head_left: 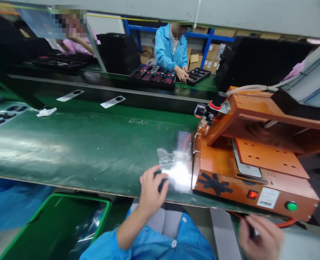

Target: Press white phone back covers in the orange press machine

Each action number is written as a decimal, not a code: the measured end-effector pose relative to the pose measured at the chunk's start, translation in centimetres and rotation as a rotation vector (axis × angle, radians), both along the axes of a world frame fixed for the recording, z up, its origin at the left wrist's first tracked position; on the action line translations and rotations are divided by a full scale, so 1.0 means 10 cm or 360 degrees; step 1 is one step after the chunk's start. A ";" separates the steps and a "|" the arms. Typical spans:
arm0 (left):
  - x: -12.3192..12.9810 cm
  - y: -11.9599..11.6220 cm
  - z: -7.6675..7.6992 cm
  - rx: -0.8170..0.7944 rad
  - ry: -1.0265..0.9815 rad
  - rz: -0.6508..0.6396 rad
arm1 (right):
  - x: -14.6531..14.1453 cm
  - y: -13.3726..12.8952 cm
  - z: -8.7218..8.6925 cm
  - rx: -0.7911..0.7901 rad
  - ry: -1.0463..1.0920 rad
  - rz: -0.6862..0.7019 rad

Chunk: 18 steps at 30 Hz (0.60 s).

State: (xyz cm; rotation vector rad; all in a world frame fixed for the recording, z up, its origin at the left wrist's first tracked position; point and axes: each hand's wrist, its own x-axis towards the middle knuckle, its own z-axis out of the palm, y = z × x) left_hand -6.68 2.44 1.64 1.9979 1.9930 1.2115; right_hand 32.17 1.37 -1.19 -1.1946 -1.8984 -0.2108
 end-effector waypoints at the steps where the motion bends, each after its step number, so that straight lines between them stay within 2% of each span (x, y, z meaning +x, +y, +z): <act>1: -0.15 0.13 0.03 -0.0041 -0.0005 0.0077 | -0.30 -0.01 0.05 0.0108 -0.0090 0.0148; 3: -0.38 0.50 0.10 -0.0134 -0.0031 0.0163 | -0.89 0.01 0.16 0.0049 -0.0245 0.0660; 4: -0.46 0.70 0.14 -0.0183 -0.0039 0.0166 | -1.17 0.03 0.21 0.0007 -0.0291 0.0841; 6: -0.57 1.05 0.17 -0.0273 -0.0038 0.0114 | -1.63 0.09 0.31 -0.0030 -0.0319 0.1041; 8: -0.67 1.24 0.16 -0.0314 -0.0029 0.0057 | -1.95 0.15 0.39 -0.0044 -0.0325 0.1126; 10: -0.75 1.24 0.10 -0.0338 -0.0021 0.0011 | -2.16 0.26 0.49 -0.0084 -0.0325 0.1153; 12: -0.83 1.11 0.02 -0.0360 -0.0022 -0.0032 | -2.30 0.40 0.60 -0.0140 -0.0319 0.1120; 15: -0.93 0.88 -0.05 -0.0370 -0.0040 -0.0072 | -2.52 0.71 0.76 -0.0277 -0.0326 0.0958; 18: -0.95 0.82 -0.06 -0.0370 -0.0082 -0.0070 | -2.79 1.07 0.82 -0.0436 -0.0367 0.0800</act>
